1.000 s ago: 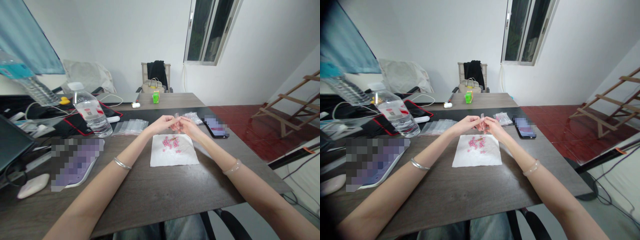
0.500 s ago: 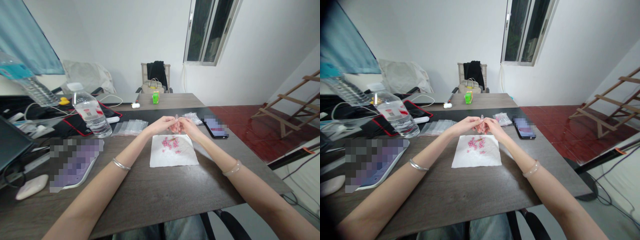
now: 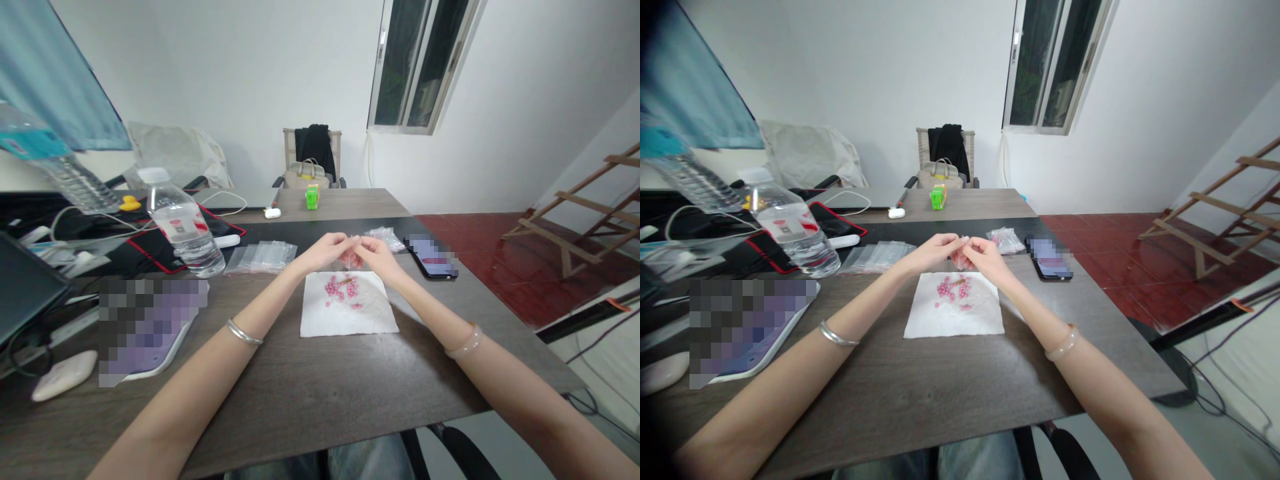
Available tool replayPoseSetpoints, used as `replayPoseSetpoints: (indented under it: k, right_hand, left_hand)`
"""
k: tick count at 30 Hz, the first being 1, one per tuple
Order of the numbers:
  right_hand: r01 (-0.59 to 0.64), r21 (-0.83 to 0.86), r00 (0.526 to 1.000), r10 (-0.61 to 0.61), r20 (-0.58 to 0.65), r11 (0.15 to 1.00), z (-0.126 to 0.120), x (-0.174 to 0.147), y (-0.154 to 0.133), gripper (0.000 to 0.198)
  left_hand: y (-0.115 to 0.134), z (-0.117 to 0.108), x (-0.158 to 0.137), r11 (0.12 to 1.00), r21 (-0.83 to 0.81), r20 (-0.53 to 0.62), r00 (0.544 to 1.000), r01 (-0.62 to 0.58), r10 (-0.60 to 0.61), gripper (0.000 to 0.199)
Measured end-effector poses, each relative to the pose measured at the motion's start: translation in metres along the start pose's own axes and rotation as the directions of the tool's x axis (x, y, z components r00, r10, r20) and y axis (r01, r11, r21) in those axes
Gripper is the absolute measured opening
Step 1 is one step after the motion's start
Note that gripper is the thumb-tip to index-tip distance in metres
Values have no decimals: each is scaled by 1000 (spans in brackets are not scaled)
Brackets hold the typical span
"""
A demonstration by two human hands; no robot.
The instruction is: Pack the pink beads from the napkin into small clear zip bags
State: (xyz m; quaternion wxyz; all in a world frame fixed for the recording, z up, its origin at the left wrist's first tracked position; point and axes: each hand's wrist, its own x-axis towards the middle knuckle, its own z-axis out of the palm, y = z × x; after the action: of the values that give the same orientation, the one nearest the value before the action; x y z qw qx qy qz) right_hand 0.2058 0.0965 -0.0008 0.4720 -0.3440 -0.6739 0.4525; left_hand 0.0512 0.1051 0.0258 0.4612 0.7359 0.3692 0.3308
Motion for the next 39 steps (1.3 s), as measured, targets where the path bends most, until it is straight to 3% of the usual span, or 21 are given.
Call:
replayPoseSetpoints:
  k: [12,20,28,34,39]
  right_hand:
    - [-11,-69,995,5,-97,998,-3,1,3,18]
    - [-103,-68,992,107,60,992,-5,1,1,14]
    - [48,-244,998,-38,42,969,-4,0,9,21]
    - [6,-456,996,-44,-72,890,-1,-4,9,24]
    - [-141,-692,967,-53,-251,708,0,-9,-1,24]
  left_hand:
    - [-3,-8,2,986,164,-73,997,-6,18,22]
    - [-2,-1,1,951,311,-134,990,7,36,14]
    - [-5,5,-3,825,563,-128,991,47,31,24]
    - [11,14,-11,656,744,-185,982,127,20,24]
    - [17,17,-13,567,797,-273,962,208,30,21]
